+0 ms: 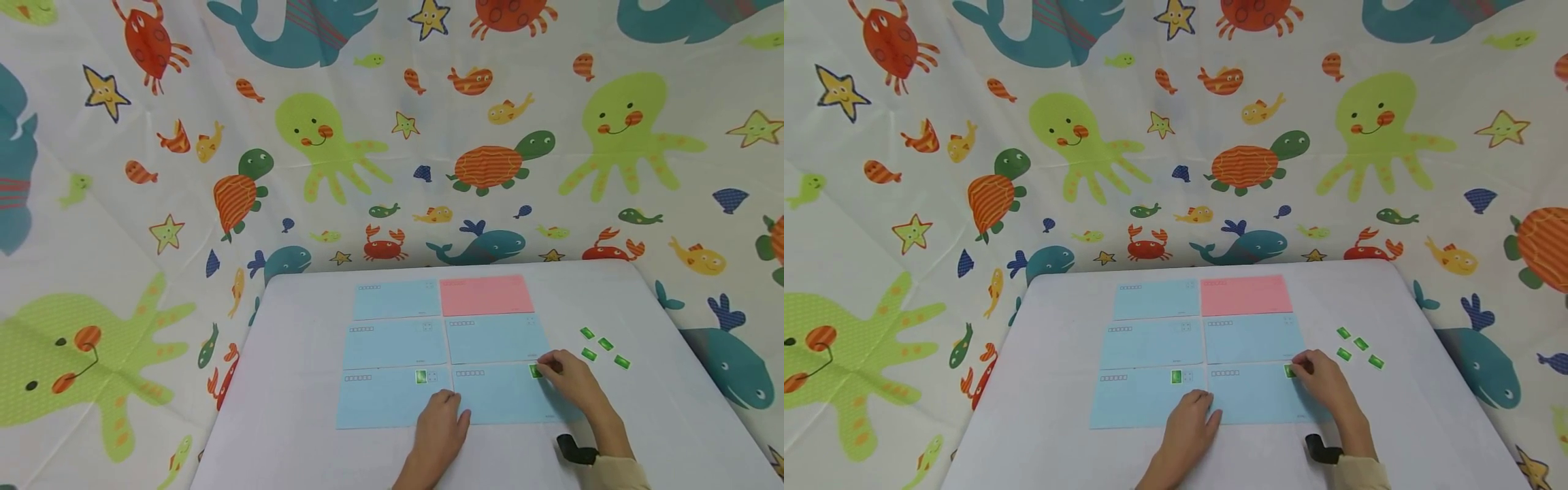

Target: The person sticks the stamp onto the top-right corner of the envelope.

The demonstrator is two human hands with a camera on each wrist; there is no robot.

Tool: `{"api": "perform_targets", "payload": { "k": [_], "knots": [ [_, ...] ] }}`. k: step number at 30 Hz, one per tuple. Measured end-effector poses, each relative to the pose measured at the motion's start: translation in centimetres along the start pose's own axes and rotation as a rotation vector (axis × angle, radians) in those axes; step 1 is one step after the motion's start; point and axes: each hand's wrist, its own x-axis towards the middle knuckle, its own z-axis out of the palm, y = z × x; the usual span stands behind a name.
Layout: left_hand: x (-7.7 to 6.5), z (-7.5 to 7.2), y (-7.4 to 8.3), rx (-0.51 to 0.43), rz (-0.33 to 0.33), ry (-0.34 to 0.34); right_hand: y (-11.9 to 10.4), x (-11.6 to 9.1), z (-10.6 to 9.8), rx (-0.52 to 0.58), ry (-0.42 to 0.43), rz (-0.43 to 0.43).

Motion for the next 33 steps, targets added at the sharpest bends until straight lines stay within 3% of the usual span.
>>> {"api": "perform_targets", "payload": {
  "k": [9, 14, 22, 33],
  "knots": [
    [1.5, -0.7, 0.4, -0.015, -0.017, -0.016, 0.3, 0.1, -0.2, 0.003, -0.011, -0.016],
    [2.8, -0.9, 0.3, -0.014, -0.01, 0.019, 0.5, 0.0, -0.1, 0.011, 0.013, 0.006],
    [5.2, -0.9, 0.6, -0.024, -0.001, 0.098, 1.0, 0.1, -0.9, 0.036, 0.104, 0.098],
    [7.9, -0.2, 0.4, -0.01, -0.064, 0.066, 2.5, 0.9, -1.5, 0.12, 0.271, 0.248]
  ]
}}
